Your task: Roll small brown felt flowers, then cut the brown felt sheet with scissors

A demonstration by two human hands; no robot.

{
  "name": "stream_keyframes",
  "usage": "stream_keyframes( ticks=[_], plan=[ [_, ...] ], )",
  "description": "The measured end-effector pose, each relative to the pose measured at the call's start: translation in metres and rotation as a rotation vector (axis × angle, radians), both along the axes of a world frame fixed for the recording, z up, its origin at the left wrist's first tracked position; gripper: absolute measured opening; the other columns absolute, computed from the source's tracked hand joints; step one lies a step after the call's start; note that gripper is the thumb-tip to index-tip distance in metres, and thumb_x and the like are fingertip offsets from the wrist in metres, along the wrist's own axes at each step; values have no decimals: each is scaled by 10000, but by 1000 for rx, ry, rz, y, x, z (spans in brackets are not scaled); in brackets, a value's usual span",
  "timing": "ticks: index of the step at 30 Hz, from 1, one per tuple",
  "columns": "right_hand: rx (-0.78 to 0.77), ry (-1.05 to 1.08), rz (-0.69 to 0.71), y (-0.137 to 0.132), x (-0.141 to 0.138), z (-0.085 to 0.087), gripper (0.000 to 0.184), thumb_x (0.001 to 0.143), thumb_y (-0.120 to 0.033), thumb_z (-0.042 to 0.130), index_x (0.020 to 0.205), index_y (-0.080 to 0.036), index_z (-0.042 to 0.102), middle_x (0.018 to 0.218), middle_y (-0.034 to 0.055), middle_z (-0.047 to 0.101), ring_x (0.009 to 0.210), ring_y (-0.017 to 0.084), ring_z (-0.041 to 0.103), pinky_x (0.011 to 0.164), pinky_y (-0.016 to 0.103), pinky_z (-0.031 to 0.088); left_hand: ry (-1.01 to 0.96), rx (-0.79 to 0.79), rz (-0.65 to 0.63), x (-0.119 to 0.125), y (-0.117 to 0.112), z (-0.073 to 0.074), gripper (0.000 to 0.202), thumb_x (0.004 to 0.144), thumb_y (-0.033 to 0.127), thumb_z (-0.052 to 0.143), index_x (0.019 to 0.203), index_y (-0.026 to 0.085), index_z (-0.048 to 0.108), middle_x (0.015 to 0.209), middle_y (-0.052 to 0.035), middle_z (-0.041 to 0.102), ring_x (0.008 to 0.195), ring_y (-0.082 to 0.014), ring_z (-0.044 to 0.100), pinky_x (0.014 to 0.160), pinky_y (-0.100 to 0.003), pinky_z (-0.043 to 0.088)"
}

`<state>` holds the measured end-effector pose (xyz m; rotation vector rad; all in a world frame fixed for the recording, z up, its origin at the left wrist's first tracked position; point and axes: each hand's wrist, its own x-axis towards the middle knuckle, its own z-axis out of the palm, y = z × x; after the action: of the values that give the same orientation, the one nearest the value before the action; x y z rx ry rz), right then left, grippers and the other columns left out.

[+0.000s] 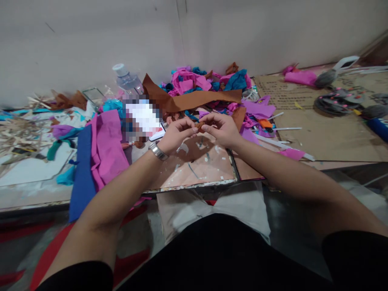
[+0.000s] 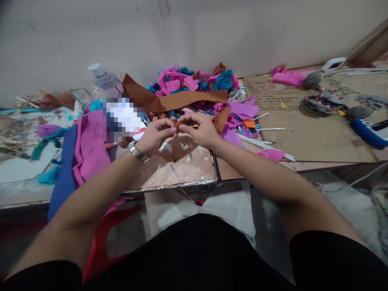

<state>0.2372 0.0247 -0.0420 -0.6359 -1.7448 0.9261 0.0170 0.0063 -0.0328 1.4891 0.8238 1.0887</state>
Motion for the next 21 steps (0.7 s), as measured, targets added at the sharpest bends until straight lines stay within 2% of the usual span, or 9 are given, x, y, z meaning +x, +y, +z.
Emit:
stream_keyframes(
  ticks=[3,6,9,12,15,18,21],
  plan=[
    [0,9,-11,0,-1,-2,488,893,-638,821,1071,-185,789,1002,68,804,860,188,733,776,322,601,22,-23,-24,-1,2,-3,303,833,429,906,845,191,720,773,-10,711,705,-120,670,726,-271,547],
    [39,-19,-38,-2,0,0,469,913,-627,805,1064,-183,798,1028,82,816,885,201,742,751,318,586,49,3,20,-2,3,-4,295,854,432,885,907,199,713,798,-11,709,719,-125,669,715,-269,550],
    [158,-125,-82,-3,2,3,439,934,-636,781,1016,-207,813,975,70,824,884,216,740,749,333,556,66,125,109,-1,2,-3,323,865,460,875,1010,213,724,933,-36,747,825,-143,703,769,-279,581],
    [323,-226,-149,-2,4,5,428,946,-654,764,974,-233,832,876,42,820,831,218,723,826,381,514,110,225,102,0,-1,-1,362,874,495,872,1057,208,749,1056,-74,778,933,-164,735,841,-294,606],
    [428,-276,-201,-1,5,3,442,966,-674,728,987,-248,846,876,39,827,851,230,724,895,421,469,109,214,79,1,-3,0,384,850,498,901,1051,203,759,1060,-84,797,928,-172,763,833,-300,622],
    [450,-290,-203,1,7,2,452,969,-699,706,992,-274,858,897,36,835,899,245,727,919,436,460,68,169,78,1,-4,0,414,816,509,931,1025,202,748,1020,-78,807,905,-179,784,822,-310,637],
    [457,-280,-182,2,7,2,455,965,-717,696,984,-296,866,909,35,833,904,247,722,916,443,466,31,120,23,1,-3,-1,428,801,506,945,1020,216,720,970,-51,794,881,-175,786,825,-316,644]
  ],
)
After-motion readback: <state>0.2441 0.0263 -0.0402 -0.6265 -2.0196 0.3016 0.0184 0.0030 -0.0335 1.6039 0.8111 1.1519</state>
